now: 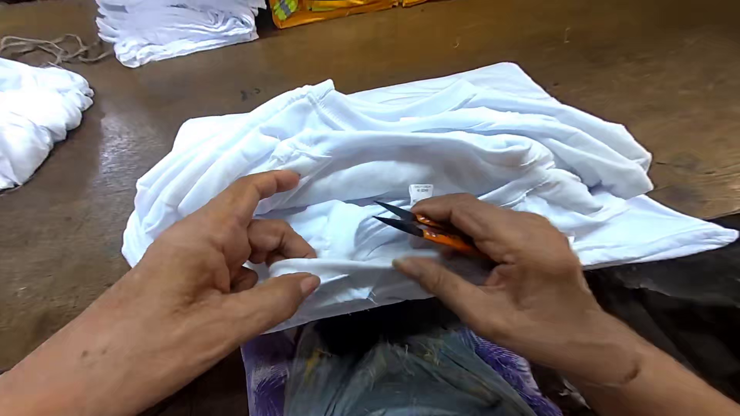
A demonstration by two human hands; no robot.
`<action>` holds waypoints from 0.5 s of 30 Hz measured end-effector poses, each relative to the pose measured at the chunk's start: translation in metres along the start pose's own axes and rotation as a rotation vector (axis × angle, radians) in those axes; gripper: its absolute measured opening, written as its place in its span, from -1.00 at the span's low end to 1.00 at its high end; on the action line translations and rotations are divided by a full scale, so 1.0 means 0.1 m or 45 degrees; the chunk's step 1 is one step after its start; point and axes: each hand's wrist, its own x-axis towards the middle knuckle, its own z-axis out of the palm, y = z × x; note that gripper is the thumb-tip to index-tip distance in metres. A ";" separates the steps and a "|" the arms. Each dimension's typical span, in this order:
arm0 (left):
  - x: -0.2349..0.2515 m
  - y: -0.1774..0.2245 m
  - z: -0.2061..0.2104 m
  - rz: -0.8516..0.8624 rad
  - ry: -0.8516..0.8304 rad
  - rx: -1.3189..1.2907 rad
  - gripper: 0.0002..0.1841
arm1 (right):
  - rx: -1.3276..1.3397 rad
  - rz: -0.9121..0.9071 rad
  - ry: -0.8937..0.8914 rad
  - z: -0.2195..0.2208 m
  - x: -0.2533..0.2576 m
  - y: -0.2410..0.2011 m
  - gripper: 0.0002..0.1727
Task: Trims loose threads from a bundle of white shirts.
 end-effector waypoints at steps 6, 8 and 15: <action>0.12 -0.11 -0.12 0.058 0.057 -0.125 -0.33 | -0.343 -0.019 -0.136 -0.58 -0.07 0.43 -0.79; 0.15 -0.14 -0.11 0.082 0.106 -0.136 -0.39 | -0.202 0.200 -0.147 -0.79 -0.06 0.57 -0.87; 0.27 -0.08 -0.05 0.153 0.303 0.025 -0.23 | 0.367 0.653 -0.009 -1.02 0.08 0.62 -0.91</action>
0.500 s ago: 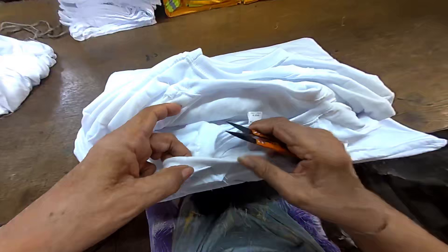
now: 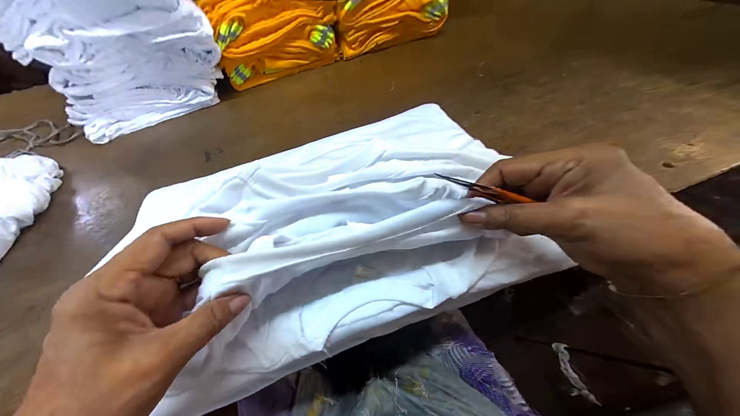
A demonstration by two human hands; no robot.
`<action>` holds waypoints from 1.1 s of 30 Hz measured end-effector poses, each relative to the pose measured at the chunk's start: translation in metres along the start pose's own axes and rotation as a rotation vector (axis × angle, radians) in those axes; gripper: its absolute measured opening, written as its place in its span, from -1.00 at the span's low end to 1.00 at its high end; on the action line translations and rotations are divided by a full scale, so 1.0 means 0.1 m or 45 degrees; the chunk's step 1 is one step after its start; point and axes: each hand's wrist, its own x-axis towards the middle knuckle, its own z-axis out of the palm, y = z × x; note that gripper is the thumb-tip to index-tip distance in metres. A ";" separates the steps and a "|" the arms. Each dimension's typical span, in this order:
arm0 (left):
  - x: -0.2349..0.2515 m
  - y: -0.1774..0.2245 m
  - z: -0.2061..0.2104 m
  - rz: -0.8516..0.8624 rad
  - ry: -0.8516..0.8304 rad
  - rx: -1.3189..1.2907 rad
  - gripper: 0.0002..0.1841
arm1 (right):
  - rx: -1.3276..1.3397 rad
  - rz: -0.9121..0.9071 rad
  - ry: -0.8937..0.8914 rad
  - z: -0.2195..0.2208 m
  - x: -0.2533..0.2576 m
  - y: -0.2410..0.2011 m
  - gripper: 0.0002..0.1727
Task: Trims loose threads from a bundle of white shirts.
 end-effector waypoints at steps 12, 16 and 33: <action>0.44 -0.01 -0.10 0.429 0.410 0.690 -0.72 | -0.494 -0.372 0.413 0.02 0.40 -0.29 -0.91; 0.92 -0.23 -0.21 0.773 0.319 1.065 -0.75 | -0.788 -0.448 0.545 0.08 0.86 -0.13 -0.77; 0.70 -0.42 0.00 0.635 0.113 1.024 -0.73 | -0.705 -0.724 -0.034 0.10 0.94 0.42 -0.77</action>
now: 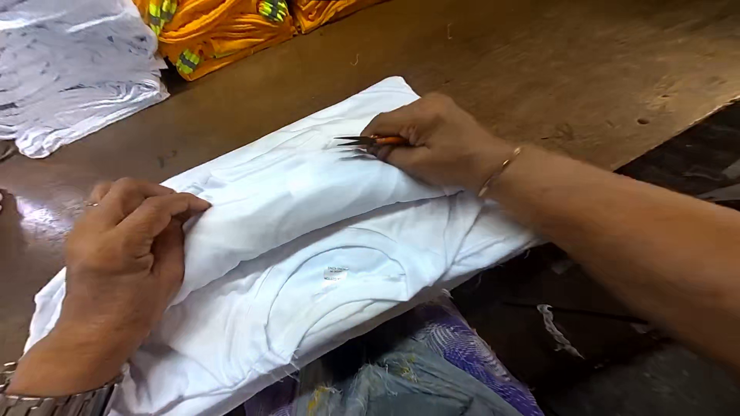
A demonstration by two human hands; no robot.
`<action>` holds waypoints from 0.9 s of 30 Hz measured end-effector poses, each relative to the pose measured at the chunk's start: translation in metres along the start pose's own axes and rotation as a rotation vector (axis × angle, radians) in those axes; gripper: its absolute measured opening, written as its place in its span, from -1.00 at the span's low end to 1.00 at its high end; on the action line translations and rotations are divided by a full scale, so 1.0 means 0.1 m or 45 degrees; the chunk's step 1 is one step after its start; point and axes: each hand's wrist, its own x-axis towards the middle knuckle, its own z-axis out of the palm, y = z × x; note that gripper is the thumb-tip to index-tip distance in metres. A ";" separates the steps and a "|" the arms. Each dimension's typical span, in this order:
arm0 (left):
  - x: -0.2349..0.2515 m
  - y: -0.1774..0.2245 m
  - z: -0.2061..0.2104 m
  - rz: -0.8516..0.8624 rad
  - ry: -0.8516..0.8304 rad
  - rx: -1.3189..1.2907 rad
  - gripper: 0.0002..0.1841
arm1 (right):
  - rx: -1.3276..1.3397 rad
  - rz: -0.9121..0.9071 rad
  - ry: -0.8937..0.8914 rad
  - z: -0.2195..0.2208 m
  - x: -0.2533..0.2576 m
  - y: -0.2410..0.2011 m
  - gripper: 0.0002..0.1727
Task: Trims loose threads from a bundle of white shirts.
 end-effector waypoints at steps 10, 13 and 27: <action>-0.09 0.19 -0.17 0.020 -0.048 0.097 -0.67 | 0.039 0.138 0.051 -0.22 0.04 -0.29 -0.83; -0.16 0.43 -0.31 0.044 -0.007 0.160 -0.65 | 0.372 -0.069 0.069 -0.44 -0.02 -0.52 -0.92; -0.89 0.78 -0.30 0.033 -0.501 -0.517 -0.80 | 0.121 -0.168 -0.614 -0.41 -0.81 -0.56 -0.84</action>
